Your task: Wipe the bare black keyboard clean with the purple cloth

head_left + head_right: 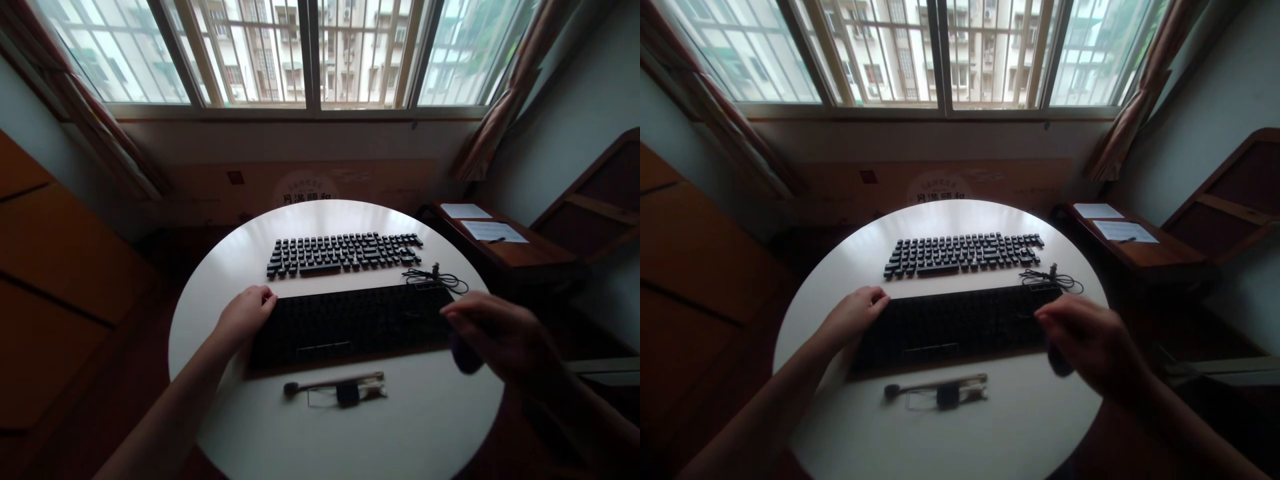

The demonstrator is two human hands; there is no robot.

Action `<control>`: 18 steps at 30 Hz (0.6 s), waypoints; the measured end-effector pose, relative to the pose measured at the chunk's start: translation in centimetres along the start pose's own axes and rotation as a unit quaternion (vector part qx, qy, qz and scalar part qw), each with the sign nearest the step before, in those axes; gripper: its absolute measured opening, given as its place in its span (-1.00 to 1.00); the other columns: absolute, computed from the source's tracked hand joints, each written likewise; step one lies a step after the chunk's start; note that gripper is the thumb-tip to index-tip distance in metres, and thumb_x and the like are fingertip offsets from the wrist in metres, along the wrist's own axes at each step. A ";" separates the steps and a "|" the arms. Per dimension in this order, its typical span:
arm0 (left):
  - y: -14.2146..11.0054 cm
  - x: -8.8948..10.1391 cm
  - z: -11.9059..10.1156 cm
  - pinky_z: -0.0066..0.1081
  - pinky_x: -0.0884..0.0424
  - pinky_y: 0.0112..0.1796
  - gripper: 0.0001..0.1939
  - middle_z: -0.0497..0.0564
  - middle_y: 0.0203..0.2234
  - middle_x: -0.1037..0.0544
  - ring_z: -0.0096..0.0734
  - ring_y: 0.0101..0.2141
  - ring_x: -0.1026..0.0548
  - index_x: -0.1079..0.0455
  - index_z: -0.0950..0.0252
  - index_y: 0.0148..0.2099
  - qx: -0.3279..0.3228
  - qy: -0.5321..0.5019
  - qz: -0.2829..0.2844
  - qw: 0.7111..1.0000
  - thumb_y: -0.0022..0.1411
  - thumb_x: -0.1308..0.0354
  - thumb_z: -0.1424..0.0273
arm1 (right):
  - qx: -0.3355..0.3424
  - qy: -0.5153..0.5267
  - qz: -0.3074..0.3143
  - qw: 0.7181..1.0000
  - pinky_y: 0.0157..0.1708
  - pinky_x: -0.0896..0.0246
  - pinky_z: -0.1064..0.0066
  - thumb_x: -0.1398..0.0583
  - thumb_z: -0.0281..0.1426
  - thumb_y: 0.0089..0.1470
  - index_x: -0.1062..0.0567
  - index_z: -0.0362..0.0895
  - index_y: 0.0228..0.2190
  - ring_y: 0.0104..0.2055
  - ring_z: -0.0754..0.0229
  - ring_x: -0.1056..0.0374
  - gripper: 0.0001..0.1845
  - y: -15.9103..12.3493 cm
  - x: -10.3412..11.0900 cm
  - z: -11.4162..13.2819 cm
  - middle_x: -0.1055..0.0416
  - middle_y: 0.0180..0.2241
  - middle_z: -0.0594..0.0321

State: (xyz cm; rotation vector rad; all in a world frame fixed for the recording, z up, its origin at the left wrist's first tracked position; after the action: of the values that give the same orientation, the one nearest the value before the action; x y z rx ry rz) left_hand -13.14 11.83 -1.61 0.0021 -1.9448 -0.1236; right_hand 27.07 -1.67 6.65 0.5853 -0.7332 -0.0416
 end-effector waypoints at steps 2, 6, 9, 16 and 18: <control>-0.3 -0.1 0.1 -0.32 -0.34 -0.29 -0.71 0.10 -0.31 -0.62 -0.15 -0.29 -0.54 -0.51 0.22 -0.31 0.005 -0.002 -0.010 1.000 0.22 -0.04 0.19 | 0.036 0.086 0.082 0.992 -0.48 -0.34 0.39 -0.20 -0.37 0.27 -0.56 -0.02 -0.23 -0.42 0.17 -0.41 -0.89 -1.4 -4.1 4.4 -0.46 -0.40 0.20; -1.0 -0.1 0.5 -0.31 -0.35 -0.24 -0.69 0.10 -0.25 -0.59 -0.16 -0.24 -0.52 -0.52 0.22 -0.24 0.006 -0.018 -0.032 0.999 0.24 -0.04 0.16 | 0.116 0.123 0.170 0.971 -0.38 -0.34 0.33 -0.26 -0.31 0.19 -0.56 -0.04 -0.28 -0.35 0.14 -0.38 -0.90 -3.3 -10.8 10.0 -0.46 -0.37 0.17; -1.4 0.4 0.7 -0.29 -0.37 -0.20 -0.67 0.09 -0.25 -0.55 -0.19 -0.26 -0.51 -0.52 0.24 -0.22 -0.008 -0.050 -0.058 0.997 0.23 -0.05 0.13 | 0.195 0.059 0.264 0.943 -0.11 -0.35 0.16 -0.30 -0.27 0.10 -0.56 -0.01 -0.15 -0.09 0.00 -0.39 -0.75 -5.3 -14.6 11.4 -0.50 -0.06 0.08; -1.7 1.4 1.1 -0.30 -0.39 -0.19 -0.69 0.07 -0.27 -0.51 -0.27 -0.35 -0.47 -0.51 0.25 -0.25 -0.004 -0.044 -0.117 0.992 0.27 -0.01 0.19 | 0.294 -0.039 0.269 0.916 0.02 -0.32 0.08 -0.34 -0.16 0.09 -0.51 0.04 0.03 0.13 -0.13 -0.34 -0.54 -6.0 -12.5 10.6 -0.33 0.23 -0.02; -1.8 1.7 1.1 -0.29 -0.39 -0.19 -0.69 0.07 -0.28 -0.50 -0.27 -0.37 -0.47 -0.50 0.24 -0.28 0.003 -0.037 -0.129 0.991 0.26 -0.01 0.20 | 0.312 -0.021 0.242 0.918 0.03 -0.33 0.08 -0.34 -0.05 0.07 -0.51 0.04 0.05 0.15 -0.15 -0.33 -0.46 -5.1 -10.3 10.8 -0.31 0.25 -0.02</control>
State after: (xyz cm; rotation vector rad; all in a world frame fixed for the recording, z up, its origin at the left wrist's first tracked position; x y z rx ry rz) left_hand -14.87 10.03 -0.57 0.2574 -2.0112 -0.2932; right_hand 13.30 -8.82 4.01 0.9953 -0.9210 0.6651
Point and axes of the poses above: each hand's wrist, its own y-axis towards the middle knuckle, its own x-axis out of the back of the hand, z = x × y, the point moved 9 cm from there along y, towards the middle knuckle
